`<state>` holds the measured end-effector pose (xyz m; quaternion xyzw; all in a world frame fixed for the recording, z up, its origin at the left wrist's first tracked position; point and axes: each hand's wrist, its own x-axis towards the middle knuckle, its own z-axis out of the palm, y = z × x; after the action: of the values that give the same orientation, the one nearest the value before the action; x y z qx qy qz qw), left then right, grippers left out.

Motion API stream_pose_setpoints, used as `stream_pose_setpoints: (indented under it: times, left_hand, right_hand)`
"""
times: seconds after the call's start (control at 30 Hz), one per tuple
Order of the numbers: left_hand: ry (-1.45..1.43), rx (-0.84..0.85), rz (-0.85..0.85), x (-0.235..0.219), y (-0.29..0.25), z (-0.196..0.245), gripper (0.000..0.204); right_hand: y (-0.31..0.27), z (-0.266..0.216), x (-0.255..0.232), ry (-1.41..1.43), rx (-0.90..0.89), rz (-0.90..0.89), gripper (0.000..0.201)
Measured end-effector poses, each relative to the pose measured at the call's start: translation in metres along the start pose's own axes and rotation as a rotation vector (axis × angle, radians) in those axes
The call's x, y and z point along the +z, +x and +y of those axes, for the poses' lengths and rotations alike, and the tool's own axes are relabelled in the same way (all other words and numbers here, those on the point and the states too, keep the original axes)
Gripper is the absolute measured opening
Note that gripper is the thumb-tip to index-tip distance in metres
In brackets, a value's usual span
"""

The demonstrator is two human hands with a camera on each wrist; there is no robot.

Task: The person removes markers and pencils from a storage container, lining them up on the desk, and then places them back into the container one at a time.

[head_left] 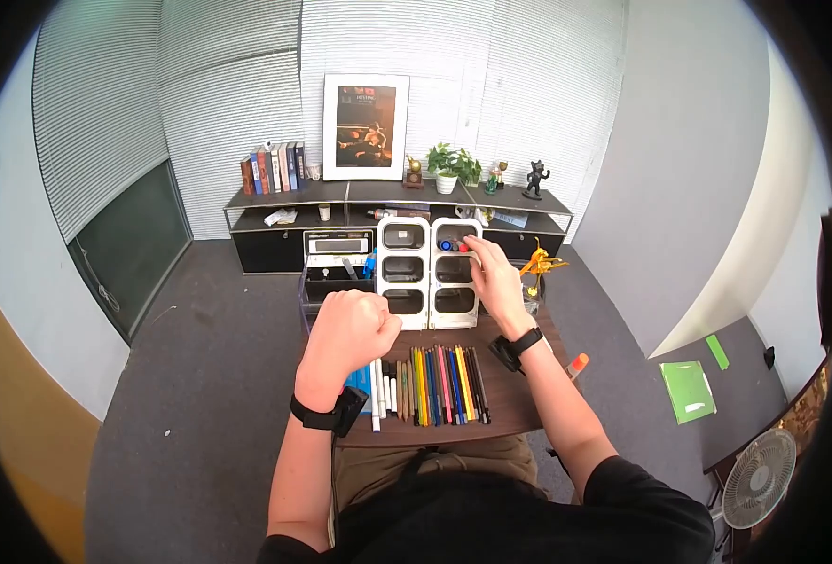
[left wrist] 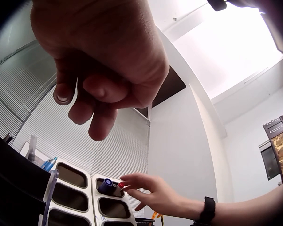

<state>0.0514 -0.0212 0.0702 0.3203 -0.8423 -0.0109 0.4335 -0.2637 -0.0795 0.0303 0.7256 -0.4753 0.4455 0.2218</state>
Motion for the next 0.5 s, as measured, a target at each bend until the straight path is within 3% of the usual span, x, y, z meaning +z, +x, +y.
stream_pose_setpoints:
  times: [0.23, 0.3, 0.37, 0.5]
  left_hand:
    - [0.009, -0.011, -0.011, -0.001, 0.000, 0.002, 0.030]
    - [-0.003, -0.004, -0.001, -0.002, 0.000, 0.004, 0.029]
    - [-0.003, -0.010, 0.010, -0.003, 0.001, 0.004, 0.028]
    - [0.003, 0.003, -0.004, 0.000, 0.001, 0.003, 0.027]
  right_hand:
    - [-0.029, -0.025, -0.036, 0.095, 0.173, 0.006, 0.012]
    - [-0.048, -0.024, -0.047, 0.176, 0.424, -0.361, 0.012]
    - [-0.070, -0.019, -0.054, 0.127, 0.486, -0.611, 0.023]
    - [-0.112, 0.001, -0.037, 0.041, 0.501, -0.735, 0.029]
